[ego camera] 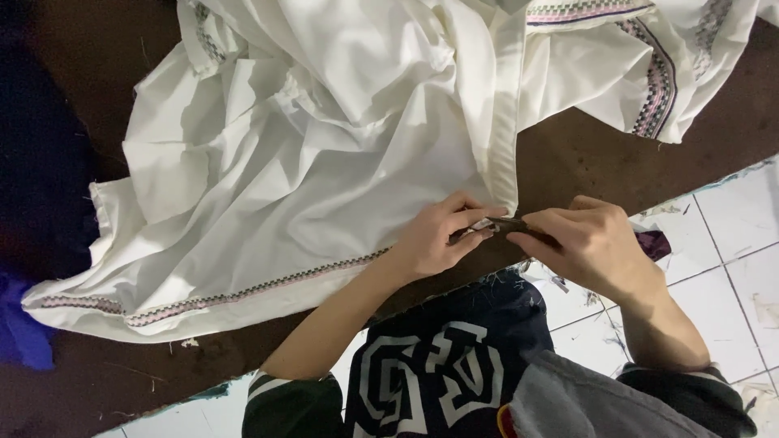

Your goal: Trimming loose threads from a white garment using thread snips

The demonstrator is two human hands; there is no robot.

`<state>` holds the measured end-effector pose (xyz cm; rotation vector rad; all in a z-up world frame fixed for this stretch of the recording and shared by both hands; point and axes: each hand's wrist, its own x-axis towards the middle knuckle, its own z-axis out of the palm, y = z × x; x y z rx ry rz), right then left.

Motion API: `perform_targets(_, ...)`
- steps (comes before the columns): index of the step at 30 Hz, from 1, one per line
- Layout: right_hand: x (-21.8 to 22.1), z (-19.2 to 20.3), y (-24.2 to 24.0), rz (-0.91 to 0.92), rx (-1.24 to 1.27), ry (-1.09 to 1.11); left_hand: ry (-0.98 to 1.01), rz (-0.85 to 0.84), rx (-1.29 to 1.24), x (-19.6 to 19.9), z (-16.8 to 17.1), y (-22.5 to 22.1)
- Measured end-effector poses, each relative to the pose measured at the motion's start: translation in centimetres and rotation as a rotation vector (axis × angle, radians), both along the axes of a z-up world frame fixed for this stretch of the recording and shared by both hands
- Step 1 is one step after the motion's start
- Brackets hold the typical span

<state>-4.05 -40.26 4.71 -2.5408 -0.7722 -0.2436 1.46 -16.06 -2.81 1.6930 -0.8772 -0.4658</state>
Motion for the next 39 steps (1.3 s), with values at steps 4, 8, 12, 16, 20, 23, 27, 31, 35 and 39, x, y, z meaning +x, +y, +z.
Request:
perform_targets(4, -0.3, -0.6, 0.1, -0.050, -0.029, -0.010, 0.029, 0.012, 0.050, 0.0, 0.7, 0.0)
perform_targets(8, -0.3, -0.1, 0.3, -0.053, 0.027, 0.033, 0.010, 0.007, 0.024, 0.1, 0.7, -0.1)
perform_targets(12, 0.6, -1.6, 0.8, -0.137, 0.245, 0.082, -0.040, 0.032, -0.016, 0.4, 1.7, -0.3)
perform_targets(16, 1.0, -1.4, 3.2, -0.113, 0.294, 0.158, -0.065, 0.020, 0.088, -0.2, -1.1, -0.3)
perform_targets(20, 0.0, -3.8, 1.7, -0.183, 0.497, 0.290, -0.150, 0.016, 0.090, -0.1, 0.6, -0.2)
perform_targets(23, -1.5, -5.8, -2.6, -0.318, 0.697, 0.395, -0.052, 0.014, 0.062, 0.1, 0.6, -0.2)
perform_targets(27, -5.1, -9.4, -7.4, -0.788, 0.527, 0.409, -0.012, 0.086, 0.047, -0.1, 1.1, -0.3)
perform_targets(31, -5.3, -4.4, -2.7, -0.723, 0.193, 0.336, 0.024, 0.099, 0.042, -0.2, 0.2, -0.5)
perform_targets(35, -4.9, -1.6, 0.6, -0.472, 0.212, 0.287, -0.006, 0.131, 0.048, -0.5, 0.0, -0.6)
perform_targets(39, -4.3, -0.4, 1.6, -0.357, 0.129, 0.240, -0.046, 0.108, 0.054, -0.3, 0.0, -0.6)
